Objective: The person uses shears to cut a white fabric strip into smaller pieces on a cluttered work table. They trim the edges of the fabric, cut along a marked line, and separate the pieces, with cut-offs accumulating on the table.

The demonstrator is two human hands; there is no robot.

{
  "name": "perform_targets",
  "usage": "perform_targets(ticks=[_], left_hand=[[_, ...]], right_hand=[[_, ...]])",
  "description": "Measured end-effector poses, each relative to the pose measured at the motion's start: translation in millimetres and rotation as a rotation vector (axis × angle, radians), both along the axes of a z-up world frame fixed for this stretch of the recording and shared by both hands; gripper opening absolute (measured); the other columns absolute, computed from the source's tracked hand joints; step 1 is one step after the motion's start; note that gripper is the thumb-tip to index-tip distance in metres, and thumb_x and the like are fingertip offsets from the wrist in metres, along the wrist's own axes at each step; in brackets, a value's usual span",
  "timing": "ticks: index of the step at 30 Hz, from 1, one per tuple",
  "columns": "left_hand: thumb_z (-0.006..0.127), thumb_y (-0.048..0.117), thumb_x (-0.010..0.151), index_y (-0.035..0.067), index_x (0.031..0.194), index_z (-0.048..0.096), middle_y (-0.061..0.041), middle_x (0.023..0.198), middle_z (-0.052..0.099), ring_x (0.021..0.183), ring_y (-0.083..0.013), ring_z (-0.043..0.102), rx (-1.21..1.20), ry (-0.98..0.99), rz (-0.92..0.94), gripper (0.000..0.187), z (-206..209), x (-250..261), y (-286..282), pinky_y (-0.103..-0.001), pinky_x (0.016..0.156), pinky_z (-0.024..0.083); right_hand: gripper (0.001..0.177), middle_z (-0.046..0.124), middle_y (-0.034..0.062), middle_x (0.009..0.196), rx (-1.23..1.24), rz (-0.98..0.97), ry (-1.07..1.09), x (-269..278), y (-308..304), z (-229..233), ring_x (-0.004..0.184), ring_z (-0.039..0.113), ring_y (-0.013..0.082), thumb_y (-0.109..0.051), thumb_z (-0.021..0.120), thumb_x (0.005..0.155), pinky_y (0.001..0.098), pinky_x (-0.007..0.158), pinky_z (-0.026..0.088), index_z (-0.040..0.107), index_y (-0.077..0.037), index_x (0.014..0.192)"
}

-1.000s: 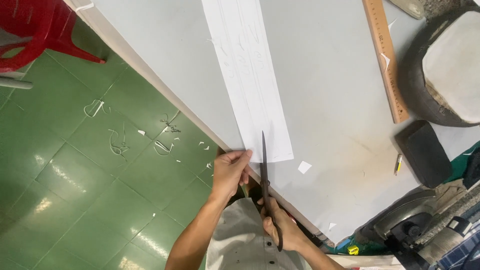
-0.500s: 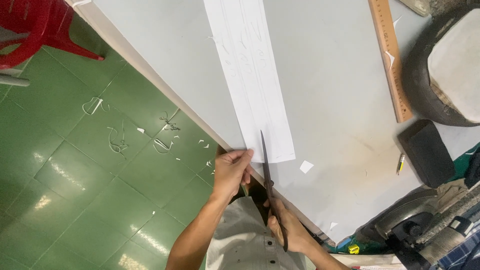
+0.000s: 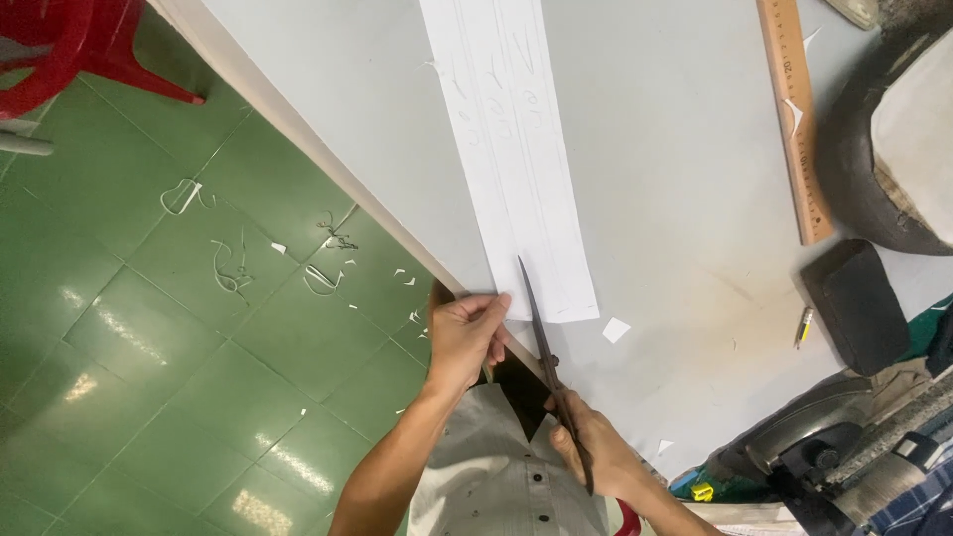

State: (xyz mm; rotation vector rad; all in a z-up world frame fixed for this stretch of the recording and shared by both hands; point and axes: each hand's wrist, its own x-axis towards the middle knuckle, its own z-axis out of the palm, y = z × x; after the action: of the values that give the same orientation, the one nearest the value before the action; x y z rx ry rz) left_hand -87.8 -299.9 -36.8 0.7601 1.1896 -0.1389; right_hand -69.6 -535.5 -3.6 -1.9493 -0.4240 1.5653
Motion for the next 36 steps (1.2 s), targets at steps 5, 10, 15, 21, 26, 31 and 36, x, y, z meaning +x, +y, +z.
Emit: perform_targets(ticks=[5, 10, 15, 21, 26, 31, 36], left_hand=[[0.075, 0.014, 0.095, -0.003, 0.093, 0.078, -0.011, 0.050, 0.062, 0.033, -0.0128, 0.051, 0.006, -0.022, -0.005, 0.018, 0, -1, 0, -0.023, 0.028, 0.038], [0.074, 0.014, 0.096, -0.002, 0.096, 0.079, -0.011, 0.052, 0.064, 0.034, -0.0122, 0.052, -0.008, -0.017, -0.015, 0.017, 2, -1, 1, -0.022, 0.029, 0.040], [0.075, 0.013, 0.094, -0.006, 0.094, 0.078, -0.016, 0.056, 0.068, 0.043, -0.0213, 0.065, -0.035, -0.108, 0.025, 0.019, -11, -8, -1, -0.029, 0.042, 0.057], [0.074, 0.019, 0.095, -0.003, 0.098, 0.077, -0.015, 0.061, 0.071, 0.049, -0.0188, 0.066, -0.085, -0.075, -0.142, 0.023, 4, -8, 12, -0.027, 0.047, 0.055], [0.068, 0.019, 0.101, 0.003, 0.093, 0.074, -0.003, 0.068, 0.067, 0.053, -0.0123, 0.054, 1.323, -0.349, -0.436, 0.019, 5, 16, 54, -0.027, 0.044, 0.043], [0.054, 0.040, 0.110, 0.002, 0.152, 0.051, -0.013, 0.163, 0.039, 0.153, -0.0354, 0.034, 1.836, -0.129, -0.913, 0.056, -28, 59, 88, -0.056, 0.125, 0.032], [0.020, 0.049, 0.113, 0.007, 0.162, 0.036, -0.009, 0.171, 0.026, 0.159, -0.0298, 0.019, 1.838, -0.001, -1.164, 0.067, -46, 59, 90, -0.051, 0.131, 0.011]], right_hand=[[0.073, 0.063, 0.0016, 0.077, 0.052, -0.012, -0.015, 4, -1, 1, 0.063, 0.058, 0.0164, -0.070, 0.035, 0.091, 0.0314, 0.057, 0.047, 0.058, -0.005, 0.116], [0.068, 0.059, -0.0018, 0.070, 0.007, -0.005, -0.030, 10, -8, 3, 0.058, 0.054, 0.0143, -0.069, 0.039, 0.091, 0.0308, 0.055, 0.045, 0.060, -0.008, 0.111], [0.090, 0.050, -0.0009, 0.072, -0.160, 0.010, 0.330, 38, 5, 28, 0.064, 0.055, 0.0122, -0.079, 0.036, 0.075, 0.0281, 0.062, 0.065, 0.051, -0.013, 0.134], [0.084, 0.045, -0.0009, 0.067, -0.076, -0.062, 0.224, 55, 53, 27, 0.055, 0.051, 0.0127, -0.079, 0.038, 0.075, 0.0276, 0.052, 0.056, 0.056, -0.009, 0.118], [0.082, 0.043, -0.0017, 0.065, 0.001, -0.076, 0.206, 45, 42, 11, 0.048, 0.051, 0.0122, -0.076, 0.038, 0.082, 0.0272, 0.047, 0.052, 0.055, -0.005, 0.121], [0.075, 0.053, 0.0006, 0.067, 0.010, -0.096, 0.209, 41, 44, 10, 0.050, 0.056, 0.0144, -0.071, 0.040, 0.086, 0.0279, 0.054, 0.052, 0.054, -0.007, 0.124], [0.080, 0.053, -0.0002, 0.063, -0.066, -0.078, 0.224, 45, 48, 14, 0.054, 0.053, 0.0122, -0.076, 0.040, 0.080, 0.0271, 0.054, 0.047, 0.054, -0.009, 0.122]])
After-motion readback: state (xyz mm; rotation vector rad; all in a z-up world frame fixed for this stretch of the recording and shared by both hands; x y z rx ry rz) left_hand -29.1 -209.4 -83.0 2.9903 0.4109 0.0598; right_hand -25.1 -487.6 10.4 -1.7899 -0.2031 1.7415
